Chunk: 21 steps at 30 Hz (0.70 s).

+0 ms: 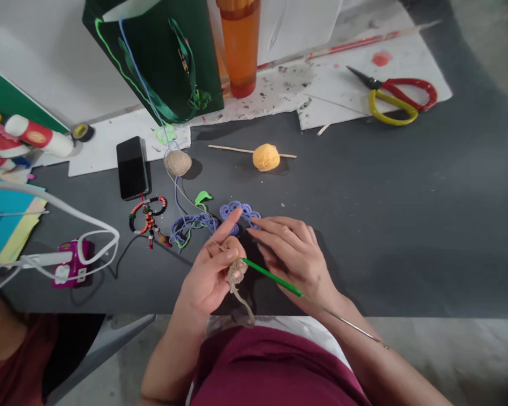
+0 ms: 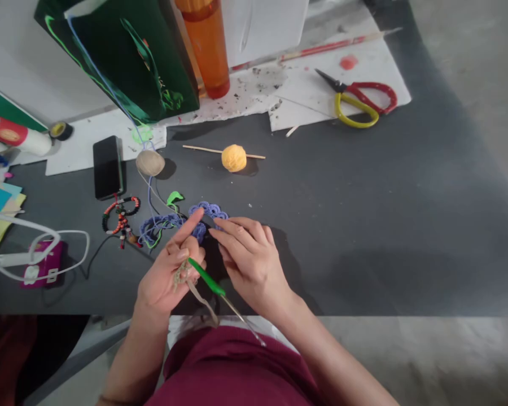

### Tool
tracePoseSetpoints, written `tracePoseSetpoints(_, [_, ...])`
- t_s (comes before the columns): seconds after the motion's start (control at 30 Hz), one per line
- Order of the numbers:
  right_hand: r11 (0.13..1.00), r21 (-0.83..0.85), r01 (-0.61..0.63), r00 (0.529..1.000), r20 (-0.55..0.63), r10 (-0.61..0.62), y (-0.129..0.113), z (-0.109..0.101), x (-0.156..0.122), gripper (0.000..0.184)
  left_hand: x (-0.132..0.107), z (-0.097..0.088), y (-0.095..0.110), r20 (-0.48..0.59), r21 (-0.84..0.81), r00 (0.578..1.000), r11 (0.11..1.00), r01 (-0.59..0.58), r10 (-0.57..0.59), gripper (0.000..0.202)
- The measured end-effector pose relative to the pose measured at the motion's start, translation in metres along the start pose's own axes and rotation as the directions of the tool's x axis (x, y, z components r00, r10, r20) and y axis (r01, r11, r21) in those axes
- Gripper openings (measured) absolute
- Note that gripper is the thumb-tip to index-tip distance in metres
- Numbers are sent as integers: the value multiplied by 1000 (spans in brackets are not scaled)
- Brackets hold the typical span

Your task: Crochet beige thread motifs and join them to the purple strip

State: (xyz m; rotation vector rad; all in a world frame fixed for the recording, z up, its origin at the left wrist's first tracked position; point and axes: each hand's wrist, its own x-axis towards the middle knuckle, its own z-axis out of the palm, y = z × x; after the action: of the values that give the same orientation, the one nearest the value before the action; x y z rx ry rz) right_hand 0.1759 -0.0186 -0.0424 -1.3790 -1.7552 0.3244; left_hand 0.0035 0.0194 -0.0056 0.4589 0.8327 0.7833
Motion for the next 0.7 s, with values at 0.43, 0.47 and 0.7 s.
tracePoseSetpoints(0.43, [990,-138,-19,989,144,40,7,2,-9,44,9,2,-5,-84,-60,990,993,106,-111,95])
tracePoseSetpoints(0.47, [988,-154,-21,988,147,44,6,2,-9,47,9,2,-6,-85,-51,990,993,111,-115,95])
tracePoseSetpoints(0.7, [976,-215,-27,988,145,59,4,9,-9,38,10,1,-11,-78,3,987,990,140,-139,102])
